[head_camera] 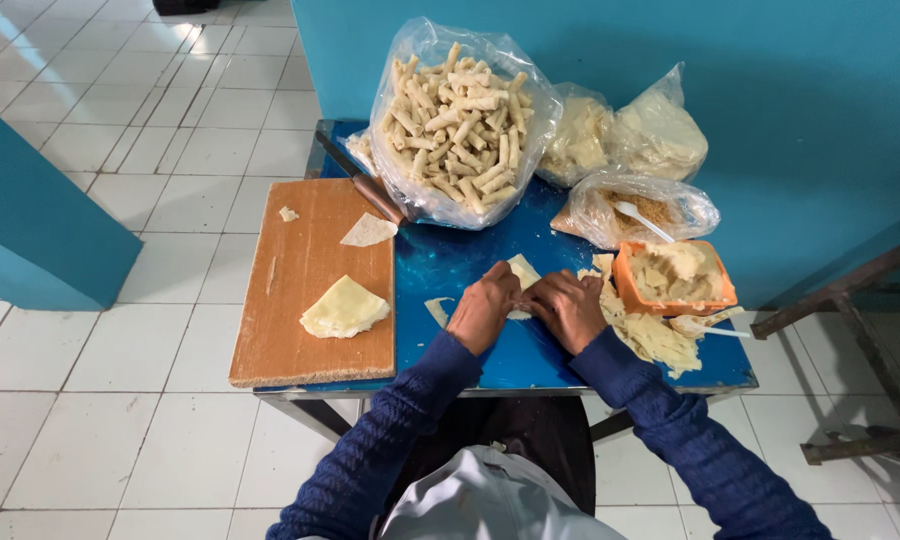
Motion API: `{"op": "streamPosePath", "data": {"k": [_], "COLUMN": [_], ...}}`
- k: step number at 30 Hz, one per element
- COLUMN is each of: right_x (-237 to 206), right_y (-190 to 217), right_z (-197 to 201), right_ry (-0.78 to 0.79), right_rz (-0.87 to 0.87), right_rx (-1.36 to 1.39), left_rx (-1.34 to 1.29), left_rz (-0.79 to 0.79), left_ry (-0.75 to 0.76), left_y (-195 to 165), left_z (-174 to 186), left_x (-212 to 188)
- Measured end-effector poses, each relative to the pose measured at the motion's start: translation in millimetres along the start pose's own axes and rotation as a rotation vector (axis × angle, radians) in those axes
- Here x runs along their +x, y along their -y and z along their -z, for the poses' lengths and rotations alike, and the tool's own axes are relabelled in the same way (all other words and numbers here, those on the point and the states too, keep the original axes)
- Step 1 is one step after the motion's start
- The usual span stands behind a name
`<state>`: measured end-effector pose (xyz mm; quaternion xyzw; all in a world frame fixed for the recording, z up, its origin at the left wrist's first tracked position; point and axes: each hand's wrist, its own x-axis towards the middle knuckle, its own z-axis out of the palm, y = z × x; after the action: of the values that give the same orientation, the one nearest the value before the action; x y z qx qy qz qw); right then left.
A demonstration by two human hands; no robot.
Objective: The person takes flat dough sheets from a table, spreads a paste filling onto them with a spoon from an orange container, folds and presses the sheets into filled rolls, and places the finished rolls in a pile on the table. Bags of puffed snack pieces and extra dough sheets sit nearby.
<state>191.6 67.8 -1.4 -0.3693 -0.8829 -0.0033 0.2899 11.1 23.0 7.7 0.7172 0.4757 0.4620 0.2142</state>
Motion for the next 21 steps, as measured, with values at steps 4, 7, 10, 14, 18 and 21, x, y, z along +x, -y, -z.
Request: {"op": "streamPosePath", "data": {"k": [4,7,10,14,18,21], "right_x": [-4,-7,-7,-12,-27,-30], "right_y": [1,2,4,6,16,22], "right_z": [-1,-2,-4,-6,-7,-7], "right_ry": [-0.117,-0.099,-0.114,-0.120,-0.096,-0.003], "right_rz": [0.054,0.063,0.069,0.103,0.048,-0.033], "right_rx": [0.024,-0.042,-0.124,-0.261,-0.372,-0.387], "left_rx": [0.040,0.064,0.062,0.097,0.219,0.318], "left_rz": [-0.104,-0.100,-0.045,-0.002,0.001,-0.042], "left_ry": [-0.060,-0.074,-0.076,-0.079,-0.076,-0.064], "left_y": [2,4,6,2,-10,-15], "left_z": [-3,-6,-8,-5,-7,-9], "left_x": [4,5,2,-8,-33,-47]}}
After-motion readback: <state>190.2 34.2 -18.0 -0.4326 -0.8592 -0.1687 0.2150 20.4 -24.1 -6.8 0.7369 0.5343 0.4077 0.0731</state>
